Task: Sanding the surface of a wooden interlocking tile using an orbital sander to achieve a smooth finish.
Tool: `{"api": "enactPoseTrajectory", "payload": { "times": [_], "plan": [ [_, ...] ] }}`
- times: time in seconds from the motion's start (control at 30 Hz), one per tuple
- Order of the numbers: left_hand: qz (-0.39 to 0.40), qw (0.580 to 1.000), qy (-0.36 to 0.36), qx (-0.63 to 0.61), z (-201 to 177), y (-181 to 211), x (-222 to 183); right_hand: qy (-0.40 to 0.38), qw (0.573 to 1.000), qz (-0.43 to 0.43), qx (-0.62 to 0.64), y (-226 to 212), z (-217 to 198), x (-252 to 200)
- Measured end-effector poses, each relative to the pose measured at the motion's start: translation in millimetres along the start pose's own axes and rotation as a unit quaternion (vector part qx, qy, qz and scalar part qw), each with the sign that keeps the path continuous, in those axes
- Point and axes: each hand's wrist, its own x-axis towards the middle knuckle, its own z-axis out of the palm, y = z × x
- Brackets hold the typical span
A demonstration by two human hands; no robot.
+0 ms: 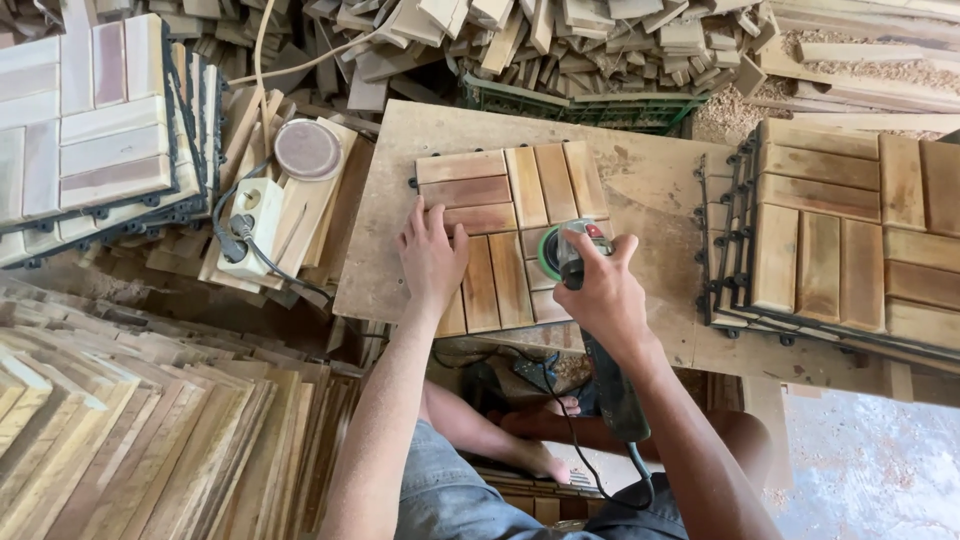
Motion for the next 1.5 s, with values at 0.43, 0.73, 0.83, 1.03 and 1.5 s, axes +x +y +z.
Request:
{"api": "enactPoseTrajectory", "payload": {
  "times": [0.43, 0.73, 0.83, 1.03, 1.5],
  "plan": [
    [-0.001, 1.0, 0.005, -0.001, 0.7, -0.1, 0.7, 0.011, 1.0, 0.018, -0.018, 19.6, -6.0, 12.9],
    [-0.003, 1.0, -0.009, -0.011, -6.2, 3.9, 2.1, 0.021, 1.0, 0.017, -0.015, 17.1, -4.3, 9.6],
    [-0.005, 1.0, -0.016, -0.015, -5.8, 3.4, 1.4, 0.022, 1.0, 0.017, -0.011, 16.6, -5.1, 9.2],
    [-0.01, 1.0, -0.019, -0.008, -4.9, 2.8, 1.6, 0.018, 0.999, 0.022, -0.019, 20.8, -7.9, 12.9],
    [0.007, 1.0, 0.022, -0.009, -0.3, 0.3, 1.4, 0.025, 0.999, 0.025, -0.018, 28.1, -12.4, 12.0]
  ]
}}
